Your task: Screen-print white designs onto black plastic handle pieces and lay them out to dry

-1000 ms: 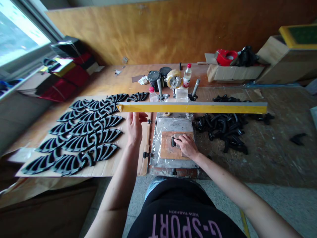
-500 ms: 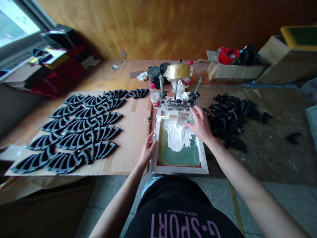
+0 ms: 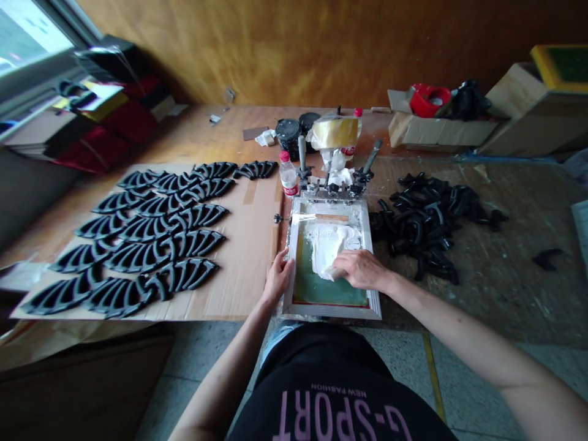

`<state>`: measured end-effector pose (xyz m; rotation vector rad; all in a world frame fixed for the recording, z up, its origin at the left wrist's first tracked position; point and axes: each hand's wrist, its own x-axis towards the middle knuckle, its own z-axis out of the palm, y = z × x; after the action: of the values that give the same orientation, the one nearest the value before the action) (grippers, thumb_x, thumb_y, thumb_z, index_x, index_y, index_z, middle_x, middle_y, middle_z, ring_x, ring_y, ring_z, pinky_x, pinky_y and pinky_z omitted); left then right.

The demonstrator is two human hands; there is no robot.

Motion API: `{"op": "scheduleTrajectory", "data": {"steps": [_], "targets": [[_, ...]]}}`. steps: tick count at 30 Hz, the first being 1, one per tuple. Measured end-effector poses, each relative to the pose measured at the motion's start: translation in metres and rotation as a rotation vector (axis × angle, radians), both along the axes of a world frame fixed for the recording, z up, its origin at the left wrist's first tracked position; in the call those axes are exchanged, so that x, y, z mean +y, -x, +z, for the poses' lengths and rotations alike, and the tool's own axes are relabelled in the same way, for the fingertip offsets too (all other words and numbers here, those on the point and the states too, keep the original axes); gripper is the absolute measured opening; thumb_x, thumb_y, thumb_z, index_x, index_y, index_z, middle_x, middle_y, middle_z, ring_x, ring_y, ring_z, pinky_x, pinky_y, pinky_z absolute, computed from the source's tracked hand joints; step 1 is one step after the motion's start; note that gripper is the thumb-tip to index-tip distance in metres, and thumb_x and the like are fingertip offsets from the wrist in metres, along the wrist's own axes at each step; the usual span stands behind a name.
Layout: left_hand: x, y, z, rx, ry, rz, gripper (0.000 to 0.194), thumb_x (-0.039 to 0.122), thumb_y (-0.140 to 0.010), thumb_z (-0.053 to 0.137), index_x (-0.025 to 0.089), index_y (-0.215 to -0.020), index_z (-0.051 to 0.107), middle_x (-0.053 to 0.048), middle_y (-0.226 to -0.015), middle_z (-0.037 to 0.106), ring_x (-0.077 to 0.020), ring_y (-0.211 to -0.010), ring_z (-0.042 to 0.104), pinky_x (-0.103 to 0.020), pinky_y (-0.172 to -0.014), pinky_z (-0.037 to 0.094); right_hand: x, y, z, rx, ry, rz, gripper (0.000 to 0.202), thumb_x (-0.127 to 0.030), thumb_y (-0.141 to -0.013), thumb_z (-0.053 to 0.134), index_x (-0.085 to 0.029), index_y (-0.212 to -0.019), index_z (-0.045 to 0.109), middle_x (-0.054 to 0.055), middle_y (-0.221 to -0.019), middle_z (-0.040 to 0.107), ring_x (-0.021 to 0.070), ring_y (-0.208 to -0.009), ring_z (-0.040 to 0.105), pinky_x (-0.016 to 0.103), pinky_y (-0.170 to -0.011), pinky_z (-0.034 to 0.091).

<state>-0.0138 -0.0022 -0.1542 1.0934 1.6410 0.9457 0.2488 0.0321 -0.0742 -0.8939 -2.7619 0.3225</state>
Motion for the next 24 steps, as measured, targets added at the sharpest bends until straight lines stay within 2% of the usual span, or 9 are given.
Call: {"op": "scheduleTrajectory", "data": {"steps": [3, 7, 10, 12, 14, 16, 18, 21, 24], "targets": [[0.001, -0.002, 0.006, -0.057, 0.019, 0.01, 0.061, 0.05, -0.081, 0.058, 0.022, -0.134, 0.049, -0.001, -0.081, 0.065, -0.0139, -0.069, 0.059, -0.024, -0.061, 0.046, 0.002, 0.004, -0.006, 0.04, -0.094, -0.136, 0.013, -0.009, -0.082, 0.055, -0.018, -0.086, 0.063, 0.004, -0.082, 0.064, 0.0191, -0.081, 0.056, 0.028, -0.066, 0.038], [0.001, -0.005, 0.013, -0.11, 0.034, 0.017, 0.064, 0.05, -0.079, 0.061, 0.021, -0.134, 0.048, -0.001, -0.079, 0.065, -0.0134, -0.066, 0.059, -0.023, -0.058, 0.045, -0.013, 0.005, -0.018, 0.054, -0.125, -0.05, 0.02, -0.006, -0.082, 0.054, -0.017, -0.095, 0.065, 0.006, -0.088, 0.066, 0.0187, -0.081, 0.059, 0.028, -0.066, 0.041], [0.001, -0.005, 0.019, -0.115, 0.038, 0.033, 0.064, 0.049, -0.078, 0.062, 0.02, -0.134, 0.048, -0.001, -0.078, 0.065, -0.0132, -0.065, 0.058, -0.022, -0.058, 0.045, -0.008, 0.01, -0.01, 0.097, -0.033, -0.129, 0.009, -0.018, -0.085, 0.061, -0.02, -0.092, 0.065, 0.003, -0.085, 0.067, 0.0177, -0.079, 0.061, 0.027, -0.067, 0.043], [0.0, -0.004, 0.028, -0.141, 0.047, 0.024, 0.067, 0.048, -0.078, 0.063, 0.02, -0.136, 0.046, -0.001, -0.077, 0.064, -0.0129, -0.063, 0.058, -0.022, -0.057, 0.045, 0.013, 0.017, 0.006, 0.149, -0.016, -0.262, 0.019, -0.025, -0.085, 0.065, -0.023, -0.104, 0.065, 0.002, -0.096, 0.069, 0.0181, -0.084, 0.063, 0.027, -0.07, 0.045], [0.0, -0.001, 0.044, -0.179, 0.042, 0.003, 0.071, 0.049, -0.077, 0.064, 0.021, -0.139, 0.043, 0.0, -0.076, 0.065, -0.0121, -0.06, 0.057, -0.021, -0.054, 0.044, 0.043, 0.018, 0.023, 0.197, -0.029, -0.399, 0.041, -0.028, -0.083, 0.068, -0.027, -0.123, 0.058, 0.003, -0.109, 0.069, 0.0194, -0.089, 0.064, 0.028, -0.074, 0.048], [0.0, 0.001, 0.068, -0.195, 0.007, -0.004, 0.066, 0.054, -0.079, 0.061, 0.021, -0.136, 0.048, 0.0, -0.074, 0.064, -0.0109, -0.057, 0.055, -0.02, -0.051, 0.042, 0.071, 0.004, 0.038, 0.247, -0.051, -0.531, 0.056, -0.031, -0.082, 0.069, -0.028, -0.135, 0.049, 0.004, -0.109, 0.069, 0.0204, -0.086, 0.066, 0.03, -0.074, 0.05], [0.005, 0.001, 0.095, -0.198, -0.037, 0.005, 0.057, 0.06, -0.083, 0.053, 0.02, -0.123, 0.06, -0.001, -0.073, 0.064, -0.0097, -0.054, 0.052, -0.02, -0.047, 0.039, 0.09, -0.024, 0.045, 0.35, -0.086, -0.681, 0.053, -0.032, -0.085, 0.065, -0.023, -0.135, 0.05, 0.005, -0.097, 0.072, 0.0193, -0.078, 0.067, 0.03, -0.071, 0.052], [0.026, -0.007, 0.136, -0.319, -0.171, 0.028, 0.055, 0.065, -0.086, 0.043, 0.018, -0.103, 0.067, -0.002, -0.077, 0.065, -0.0096, -0.056, 0.054, -0.02, -0.048, 0.042, 0.09, -0.069, 0.034, 0.449, -0.146, -0.876, 0.031, -0.025, -0.094, 0.047, -0.009, -0.116, 0.062, 0.005, -0.082, 0.072, 0.0146, -0.07, 0.066, 0.025, -0.065, 0.053], [0.057, -0.018, 0.167, -0.491, -0.388, 0.045, 0.051, 0.062, -0.087, 0.045, 0.017, -0.098, 0.064, -0.003, -0.081, 0.066, -0.0114, -0.067, 0.061, -0.022, -0.058, 0.048, 0.06, -0.076, -0.001, 0.324, -0.091, -0.81, 0.033, -0.029, -0.093, 0.043, -0.009, -0.087, 0.068, 0.004, -0.077, 0.071, 0.0119, -0.067, 0.063, 0.023, -0.061, 0.054]]}}
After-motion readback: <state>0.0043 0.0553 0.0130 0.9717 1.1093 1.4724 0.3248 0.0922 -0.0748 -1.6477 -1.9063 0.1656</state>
